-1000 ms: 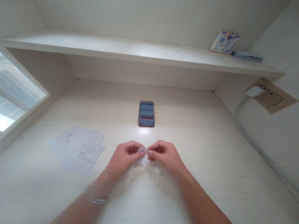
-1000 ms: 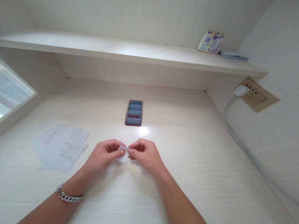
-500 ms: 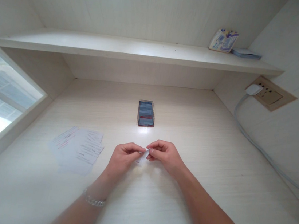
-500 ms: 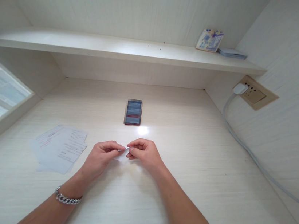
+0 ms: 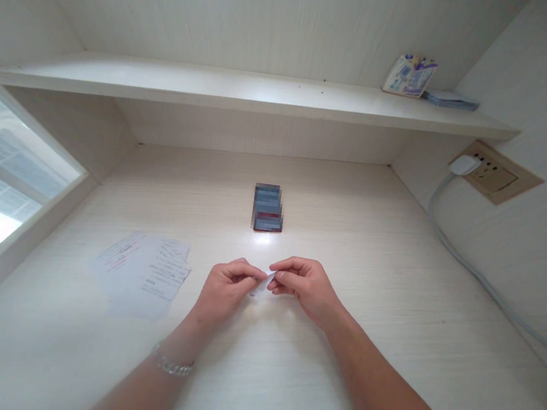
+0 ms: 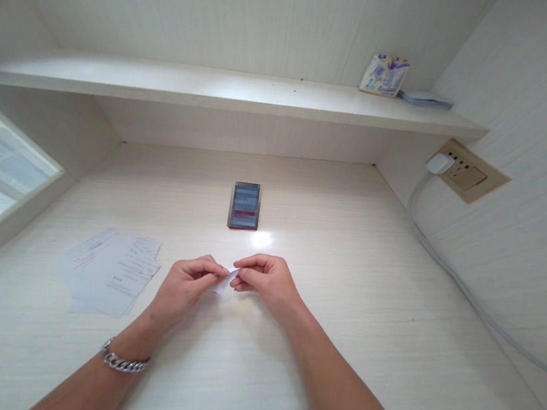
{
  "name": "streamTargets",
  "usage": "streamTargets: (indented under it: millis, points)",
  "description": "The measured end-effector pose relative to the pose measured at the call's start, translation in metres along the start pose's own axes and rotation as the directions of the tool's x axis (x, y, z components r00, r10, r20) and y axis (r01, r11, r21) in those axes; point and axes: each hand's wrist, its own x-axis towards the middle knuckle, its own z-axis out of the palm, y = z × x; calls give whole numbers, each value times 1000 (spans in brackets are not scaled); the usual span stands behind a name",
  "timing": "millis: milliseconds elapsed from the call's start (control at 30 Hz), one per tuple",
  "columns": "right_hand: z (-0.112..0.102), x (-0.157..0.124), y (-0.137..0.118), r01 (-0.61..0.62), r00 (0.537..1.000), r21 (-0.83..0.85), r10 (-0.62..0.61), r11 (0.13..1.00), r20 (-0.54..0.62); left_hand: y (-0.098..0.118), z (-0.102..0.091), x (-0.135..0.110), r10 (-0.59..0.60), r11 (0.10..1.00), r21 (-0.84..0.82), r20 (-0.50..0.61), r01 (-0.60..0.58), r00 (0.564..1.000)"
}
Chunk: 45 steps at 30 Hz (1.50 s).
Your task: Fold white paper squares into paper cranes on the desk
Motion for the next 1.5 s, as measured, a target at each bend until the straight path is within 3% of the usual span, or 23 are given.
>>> streamTargets:
  millis: [267,733,900,1100,1300,1500]
  points:
    - [0,1,0,-4,1000,-65,4,998,-13,2,0,0,-10,1000,-17,12,10,1000]
    - [0,-1,-5,-69,997,29,68,997,37,-3,-1,1,-21,995,-97,38,25,999]
    - [0,1,-3,-72,997,-18,72,997,13,-2,3,1,-65,997,-48,48,67,997]
    - [-3,3,2,-5,999,-193,12,981,36,1,6,1,-44,999,-6,55,44,998]
    - [-4,2,2,-5,999,-255,17,967,43,-2,6,1,-99,976,-184,91,114,991]
    - [-2,1,1,-24,1000,-246,25,969,1,-5,5,2,-146,968,-194,82,160,986]
